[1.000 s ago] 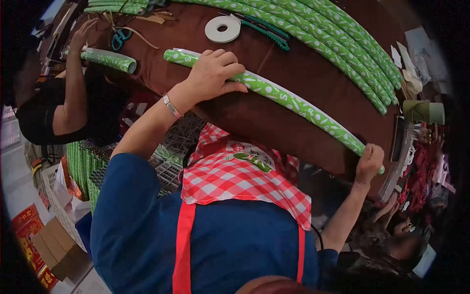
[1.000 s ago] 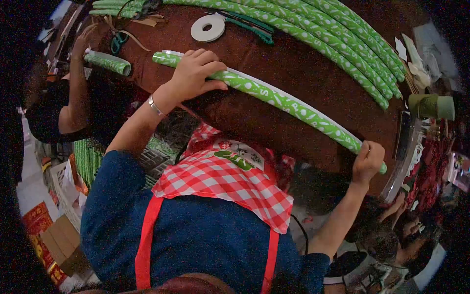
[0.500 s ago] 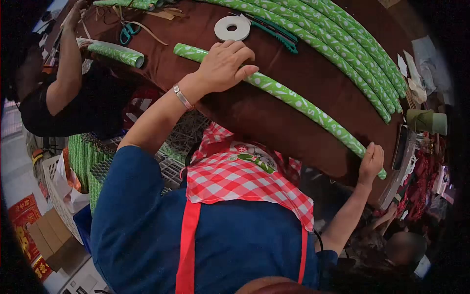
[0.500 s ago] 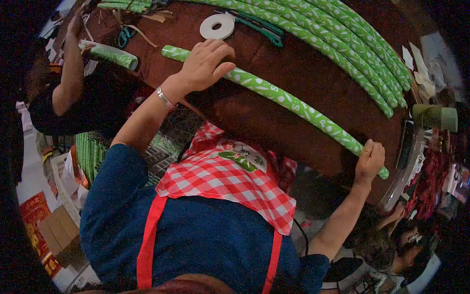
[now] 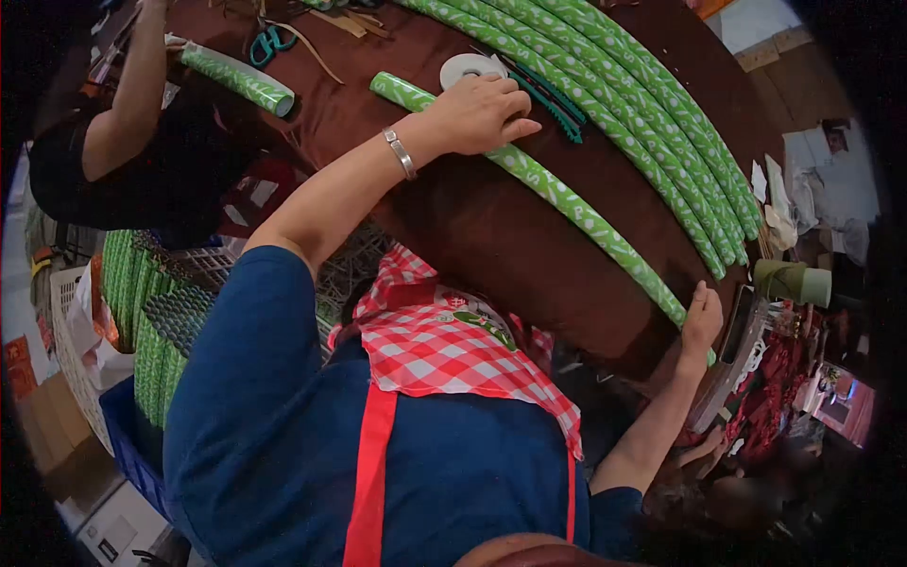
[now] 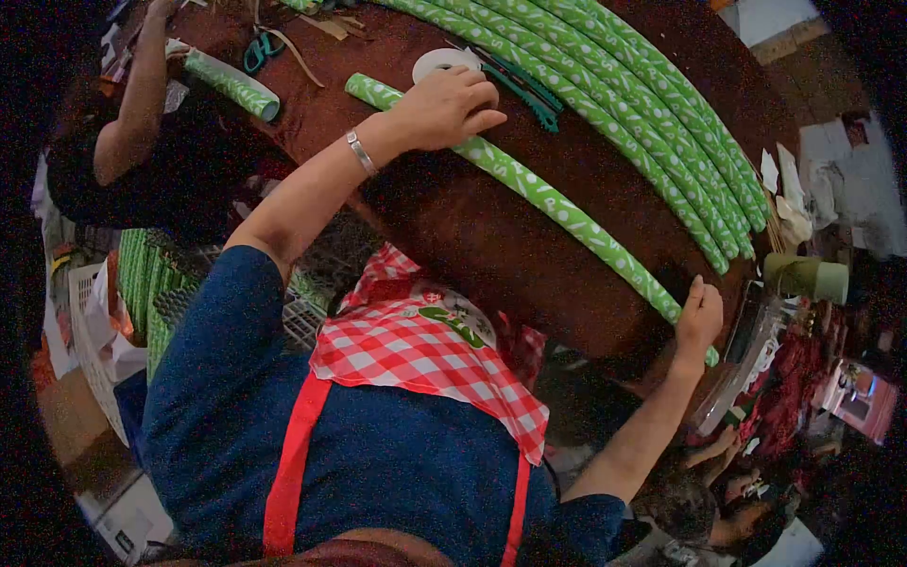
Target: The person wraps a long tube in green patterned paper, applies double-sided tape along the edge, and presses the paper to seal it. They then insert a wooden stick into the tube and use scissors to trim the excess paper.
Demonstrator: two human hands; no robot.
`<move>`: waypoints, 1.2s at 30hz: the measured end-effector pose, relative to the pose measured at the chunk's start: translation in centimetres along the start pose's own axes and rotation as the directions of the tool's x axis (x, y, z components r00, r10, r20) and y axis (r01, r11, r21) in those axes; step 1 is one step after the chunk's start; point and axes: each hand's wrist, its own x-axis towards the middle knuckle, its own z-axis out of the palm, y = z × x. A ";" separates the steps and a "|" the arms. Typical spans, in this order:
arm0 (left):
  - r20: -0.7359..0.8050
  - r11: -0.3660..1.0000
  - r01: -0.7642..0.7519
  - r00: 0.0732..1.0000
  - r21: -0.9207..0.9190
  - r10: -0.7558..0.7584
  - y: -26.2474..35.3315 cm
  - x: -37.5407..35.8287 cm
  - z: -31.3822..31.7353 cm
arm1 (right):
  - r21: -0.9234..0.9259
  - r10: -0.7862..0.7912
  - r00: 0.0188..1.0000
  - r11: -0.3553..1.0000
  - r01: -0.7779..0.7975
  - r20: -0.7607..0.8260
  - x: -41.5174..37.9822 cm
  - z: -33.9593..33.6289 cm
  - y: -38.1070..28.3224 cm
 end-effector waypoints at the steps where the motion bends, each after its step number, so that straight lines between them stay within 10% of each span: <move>1: -0.019 1.000 0.005 1.000 0.001 -0.005 -0.1 0.3 0.0 | -0.116 -0.113 0.993 0.987 0.114 0.017 0.4 -0.4 -1.2; 8: 0.087 0.994 0.085 0.993 -0.063 -0.080 -0.5 1.7 0.0 | 0.025 -0.523 0.852 0.851 0.524 -0.025 0.5 2.7 -13.9; 21: -0.117 0.954 -0.204 0.976 -0.221 0.182 9.7 -2.6 1.3 | 0.025 -0.429 0.885 0.902 0.432 0.181 -2.9 1.8 -15.6; 28: 0.142 0.991 -0.115 0.984 0.068 0.104 5.8 -5.6 0.1 | 0.014 -0.452 0.884 0.891 0.454 0.120 -2.6 2.8 -14.5; 36: 0.025 0.908 0.168 0.981 0.383 -0.192 -2.8 -9.6 -3.8 | 0.039 -0.415 0.901 0.910 0.413 0.129 -2.6 2.3 -15.3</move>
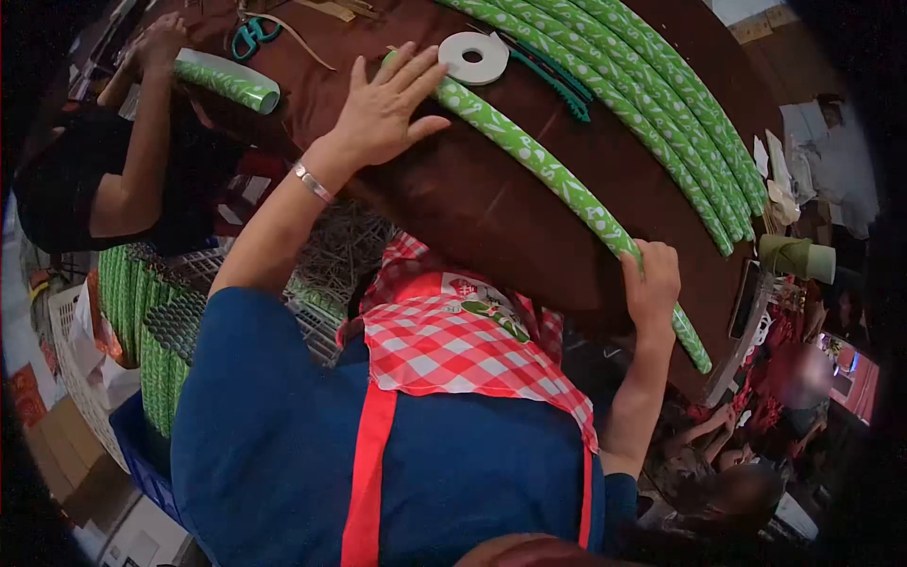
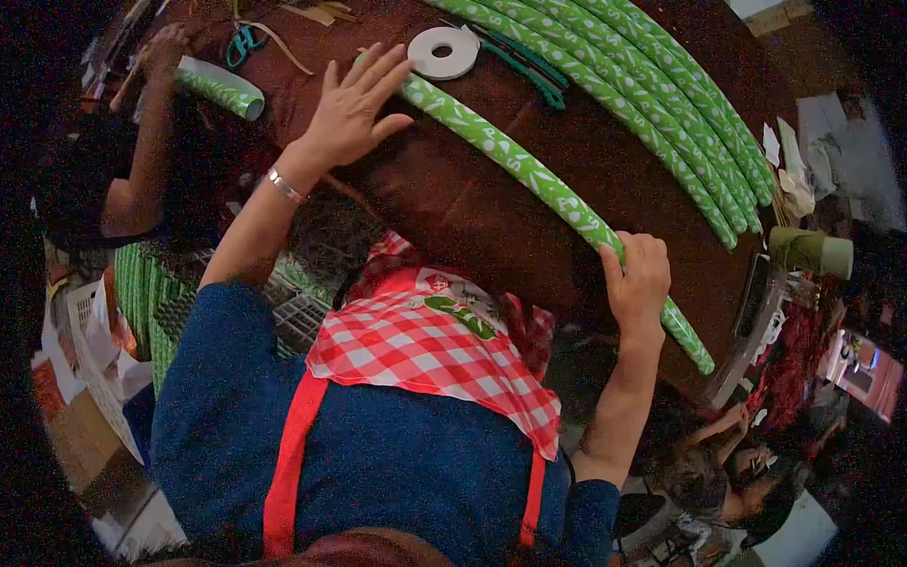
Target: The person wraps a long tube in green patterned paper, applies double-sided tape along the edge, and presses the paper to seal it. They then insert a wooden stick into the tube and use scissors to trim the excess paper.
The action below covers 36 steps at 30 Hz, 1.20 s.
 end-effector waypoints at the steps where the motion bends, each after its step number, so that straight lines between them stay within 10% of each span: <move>1: -0.056 1.000 0.018 0.998 0.012 -0.018 -0.9 -0.2 0.4 | 0.008 0.004 1.000 1.000 -0.004 -0.003 0.2 -0.1 -0.1; 7: -0.126 0.932 0.295 0.954 0.211 -0.273 -4.3 -1.1 0.2 | 0.023 0.014 1.000 1.000 -0.014 -0.025 0.0 0.2 0.1; 25: 0.023 0.898 -0.293 0.948 -0.330 0.318 19.2 2.1 -1.2 | 0.009 0.008 0.997 1.000 -0.007 -0.082 -0.2 0.7 0.4; 36: -0.022 0.879 -0.341 0.935 -0.333 0.354 20.1 2.5 -0.9 | -0.157 -0.027 0.952 0.987 -0.023 -0.306 1.2 3.9 -4.1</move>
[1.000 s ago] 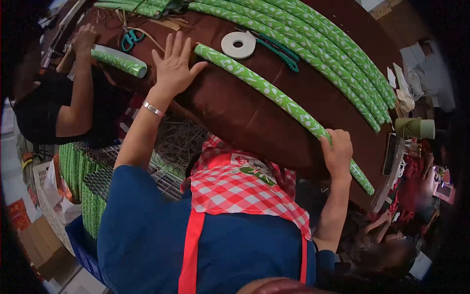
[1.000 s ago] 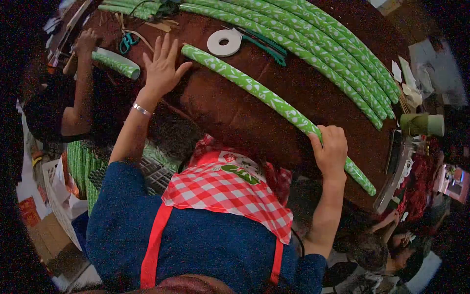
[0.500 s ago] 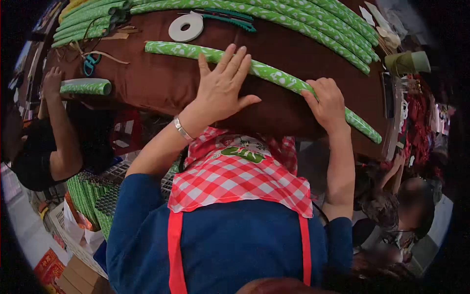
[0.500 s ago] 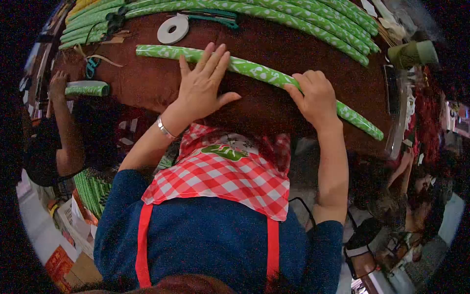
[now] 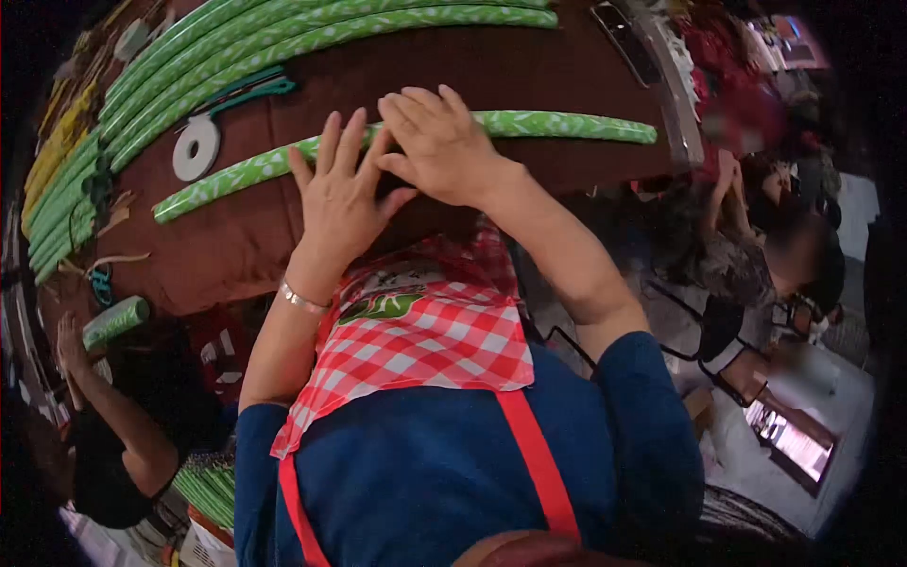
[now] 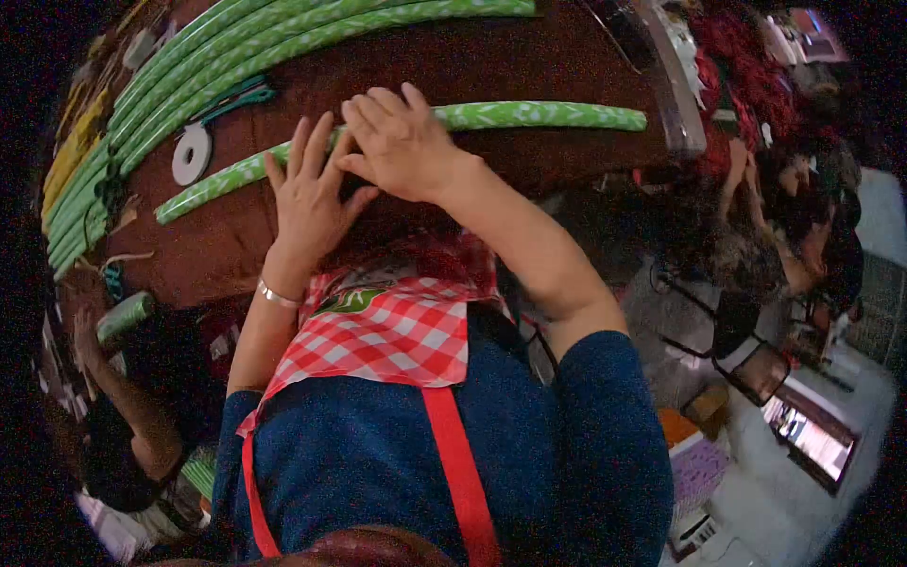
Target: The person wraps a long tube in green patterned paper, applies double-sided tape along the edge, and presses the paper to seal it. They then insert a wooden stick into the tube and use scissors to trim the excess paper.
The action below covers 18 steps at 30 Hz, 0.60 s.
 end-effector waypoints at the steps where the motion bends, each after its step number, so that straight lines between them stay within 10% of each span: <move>1: -0.005 1.000 -0.004 1.000 0.009 0.005 0.0 0.0 0.0 | -0.010 0.043 0.999 0.999 -0.042 0.034 -0.5 0.0 -0.2; 18: 0.093 0.993 -0.032 0.995 0.112 0.022 -0.5 -0.3 0.1 | -0.289 0.612 0.788 0.770 -0.570 0.076 -14.2 -6.3 9.3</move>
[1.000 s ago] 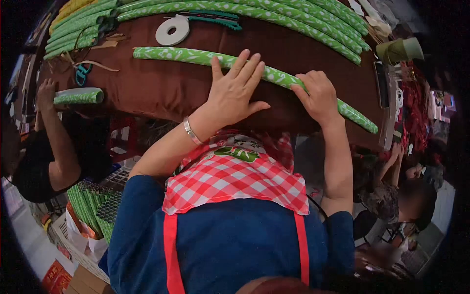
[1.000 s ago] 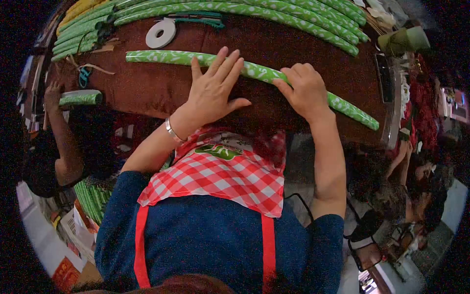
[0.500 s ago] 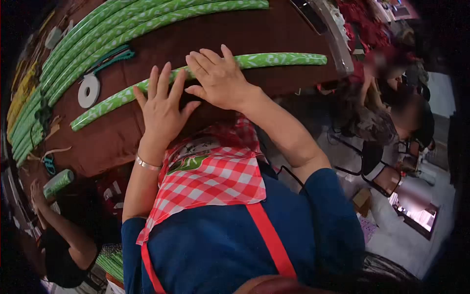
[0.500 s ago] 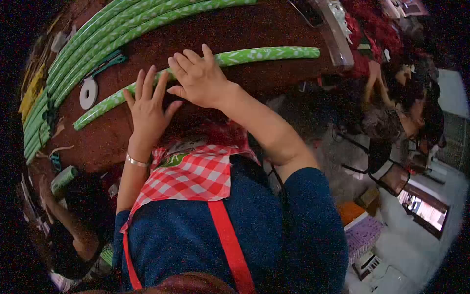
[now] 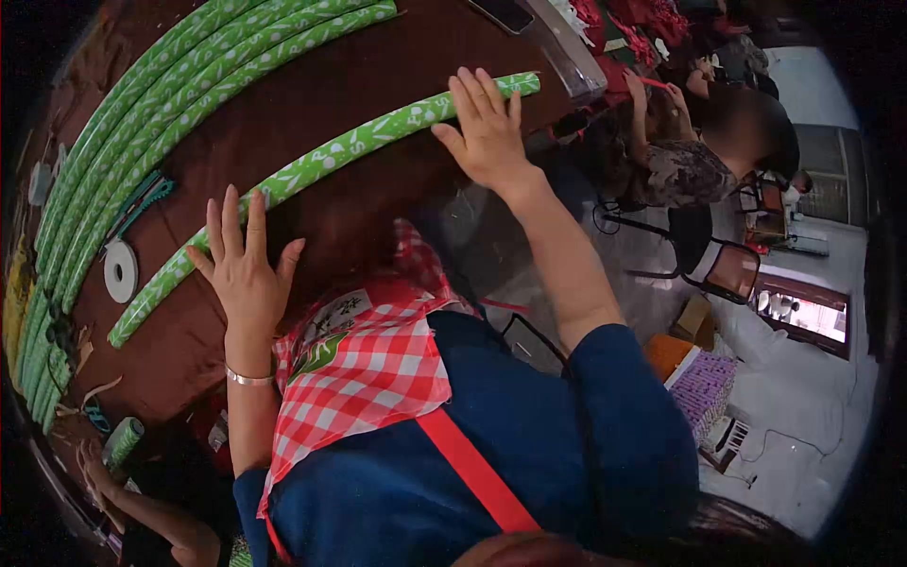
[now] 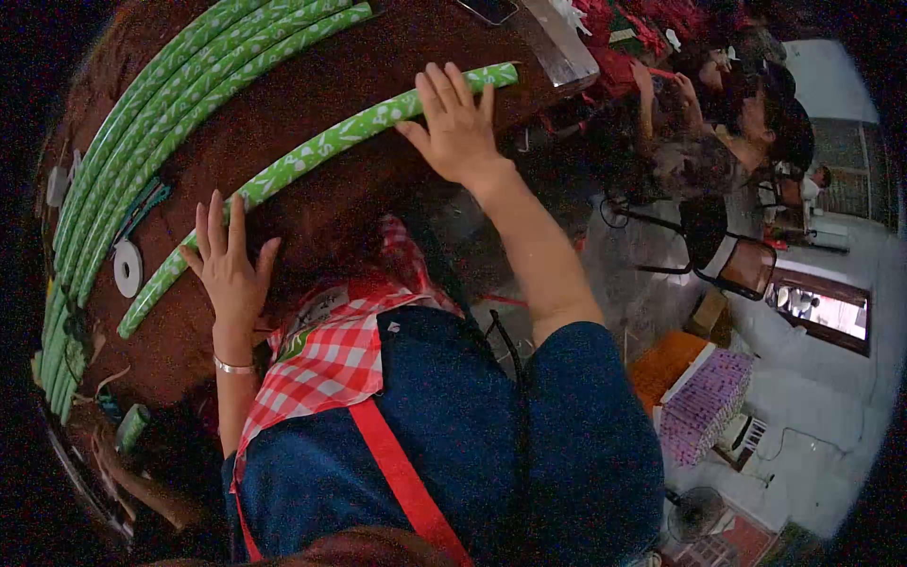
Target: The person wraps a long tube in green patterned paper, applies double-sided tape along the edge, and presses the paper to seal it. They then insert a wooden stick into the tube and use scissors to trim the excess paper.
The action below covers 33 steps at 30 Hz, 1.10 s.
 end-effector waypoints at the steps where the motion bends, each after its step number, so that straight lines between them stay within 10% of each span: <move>1: -0.001 1.000 -0.005 1.000 0.002 0.005 0.0 0.0 0.0 | 0.000 0.041 0.999 0.999 -0.041 -0.017 -0.1 -0.4 1.1; 9: -0.034 1.000 -0.007 0.999 -0.018 0.006 0.3 0.1 -0.1 | -0.374 0.465 0.884 0.829 -0.415 0.052 -1.3 -3.2 9.1; 13: -0.015 1.000 0.001 1.000 -0.028 -0.002 0.3 0.1 0.0 | -0.192 0.079 0.968 0.973 -0.127 -0.238 -0.4 -3.9 5.1; 19: -0.026 0.996 0.021 0.999 -0.088 -0.024 0.8 0.3 -0.8 | 0.077 -0.331 0.940 0.938 0.338 -0.085 2.5 -0.9 -4.2; 33: 0.019 0.958 -0.179 0.982 -0.225 0.188 8.3 5.2 1.2 | 0.075 -0.330 0.944 0.941 0.329 -0.005 2.7 -1.1 -4.9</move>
